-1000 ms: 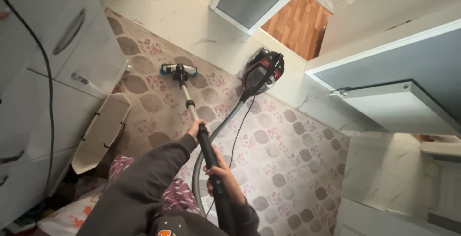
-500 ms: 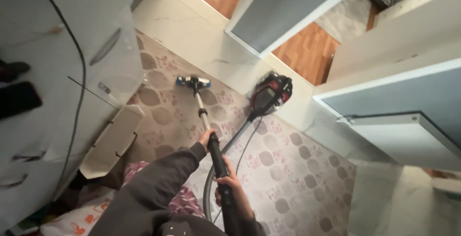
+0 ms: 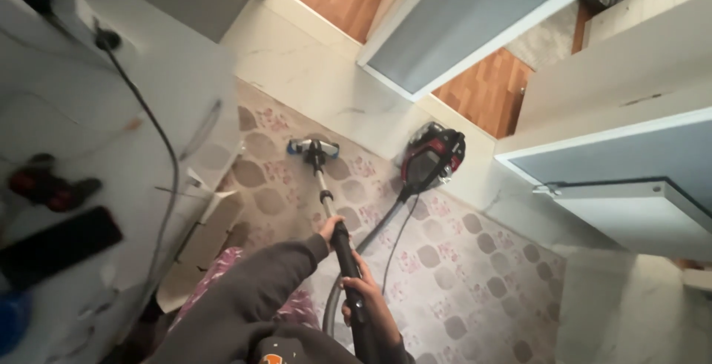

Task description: Vacuuming the floor and rug in a hallway using a canister vacuum cleaner.

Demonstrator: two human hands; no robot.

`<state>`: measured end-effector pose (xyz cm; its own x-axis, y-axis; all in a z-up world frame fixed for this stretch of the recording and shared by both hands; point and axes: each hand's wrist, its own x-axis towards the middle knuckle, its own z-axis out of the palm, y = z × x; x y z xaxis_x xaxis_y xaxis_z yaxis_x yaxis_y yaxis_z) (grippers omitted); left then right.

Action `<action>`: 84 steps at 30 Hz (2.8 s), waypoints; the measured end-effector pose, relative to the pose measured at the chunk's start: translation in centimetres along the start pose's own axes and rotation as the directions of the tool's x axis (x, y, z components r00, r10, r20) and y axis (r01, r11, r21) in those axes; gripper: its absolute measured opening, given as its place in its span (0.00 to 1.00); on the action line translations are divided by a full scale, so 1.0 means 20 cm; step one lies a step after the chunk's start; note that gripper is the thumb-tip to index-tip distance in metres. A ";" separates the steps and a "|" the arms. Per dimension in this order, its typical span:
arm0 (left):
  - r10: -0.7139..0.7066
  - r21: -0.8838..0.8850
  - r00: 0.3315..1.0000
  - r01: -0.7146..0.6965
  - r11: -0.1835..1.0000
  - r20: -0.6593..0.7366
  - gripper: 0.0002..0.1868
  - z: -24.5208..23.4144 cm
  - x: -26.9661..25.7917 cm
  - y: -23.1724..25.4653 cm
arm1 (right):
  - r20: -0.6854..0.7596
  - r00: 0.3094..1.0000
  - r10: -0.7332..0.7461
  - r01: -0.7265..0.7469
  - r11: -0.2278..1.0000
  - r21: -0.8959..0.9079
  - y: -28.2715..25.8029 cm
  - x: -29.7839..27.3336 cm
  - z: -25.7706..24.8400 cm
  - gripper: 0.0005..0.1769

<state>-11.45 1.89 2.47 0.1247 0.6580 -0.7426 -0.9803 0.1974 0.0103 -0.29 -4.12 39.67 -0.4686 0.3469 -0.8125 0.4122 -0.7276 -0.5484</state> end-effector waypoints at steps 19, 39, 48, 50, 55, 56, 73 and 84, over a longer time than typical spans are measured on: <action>0.063 0.136 0.984 -0.086 0.987 0.167 0.12 0.38 -0.48 0.76 | 0.088 0.986 -0.140 0.122 0.975 0.184 -0.28 0.25 0.31 0.49; 0.448 0.207 0.890 -0.425 0.881 -0.080 0.17 0.07 0.14 1.59 | 0.087 0.988 -0.124 0.113 0.985 0.127 -0.71 1.03 0.81 0.47; 0.493 0.301 0.870 -0.471 0.829 0.000 0.22 0.04 0.13 1.71 | 0.024 0.994 -0.102 0.100 0.991 0.094 -0.76 1.10 0.95 0.50; 0.459 0.308 0.888 -0.442 0.843 0.018 0.23 0.09 0.16 1.65 | 0.015 0.994 -0.113 0.111 0.990 0.082 -0.74 1.08 0.85 0.49; 0.394 0.366 0.919 -0.362 0.857 -0.014 0.23 0.22 0.16 1.43 | 0.013 0.989 -0.144 0.141 0.981 0.135 -0.67 0.93 0.65 0.49; 0.338 0.367 0.941 -0.322 0.873 0.022 0.23 0.22 0.14 1.38 | 0.013 0.990 -0.144 0.140 0.977 0.161 -0.64 0.89 0.62 0.49; 0.503 0.594 0.849 -0.322 0.737 -0.162 0.41 0.06 0.07 1.35 | -0.009 0.995 -0.094 0.095 0.990 0.108 -0.53 1.02 0.87 0.52; 0.500 0.689 0.811 -0.175 0.703 -0.304 0.57 0.07 0.03 1.37 | -0.010 0.997 -0.076 0.076 0.996 0.045 -0.59 0.97 0.97 0.52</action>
<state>-38.04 8.77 3.24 -0.4359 0.4111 -0.8006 -0.6051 0.5247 0.5988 -29.27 -0.33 34.20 -0.4905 0.4069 -0.7706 0.3402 -0.7247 -0.5992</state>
